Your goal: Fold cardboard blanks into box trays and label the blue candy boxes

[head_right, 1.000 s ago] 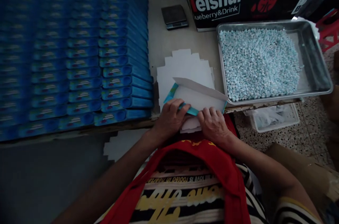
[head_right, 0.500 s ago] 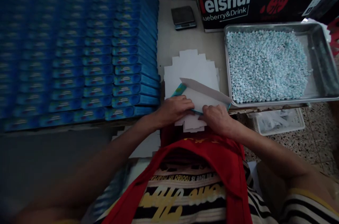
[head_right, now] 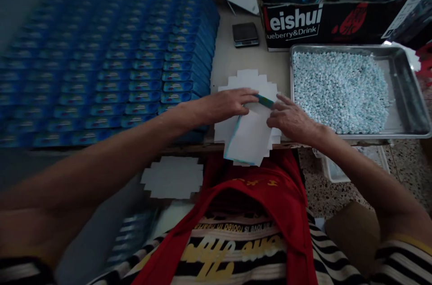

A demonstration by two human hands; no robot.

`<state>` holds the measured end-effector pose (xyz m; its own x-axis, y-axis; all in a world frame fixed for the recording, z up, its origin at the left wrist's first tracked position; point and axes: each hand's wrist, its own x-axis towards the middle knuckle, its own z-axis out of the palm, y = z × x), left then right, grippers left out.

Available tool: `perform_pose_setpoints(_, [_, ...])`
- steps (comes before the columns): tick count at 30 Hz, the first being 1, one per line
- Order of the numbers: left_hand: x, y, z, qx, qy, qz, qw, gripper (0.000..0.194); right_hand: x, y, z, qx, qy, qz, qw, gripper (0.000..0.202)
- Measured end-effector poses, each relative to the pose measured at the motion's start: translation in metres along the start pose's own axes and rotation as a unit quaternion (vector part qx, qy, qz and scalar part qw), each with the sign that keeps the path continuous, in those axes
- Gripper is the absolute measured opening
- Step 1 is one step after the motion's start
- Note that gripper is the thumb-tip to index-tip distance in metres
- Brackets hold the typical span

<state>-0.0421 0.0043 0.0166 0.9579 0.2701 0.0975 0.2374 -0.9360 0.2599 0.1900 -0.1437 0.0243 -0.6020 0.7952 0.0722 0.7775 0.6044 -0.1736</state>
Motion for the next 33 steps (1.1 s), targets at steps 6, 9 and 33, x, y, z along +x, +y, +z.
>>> perform_pose_setpoints(6, [-0.042,0.078,0.0,0.108,0.078,-0.148,0.98,0.025,0.007,-0.033,0.051,-0.023,0.12,0.062,0.991,0.029])
perform_pose_setpoints(9, [-0.069,0.105,0.03,0.09,0.065,-0.275,0.955,0.023,0.018,-0.049,0.065,-0.011,0.147,0.046,0.988,0.028])
perform_pose_setpoints(33, [-0.067,0.082,0.085,0.074,-0.01,-0.28,0.957,0.02,0.031,-0.053,0.081,-0.088,0.019,0.16,0.983,0.028])
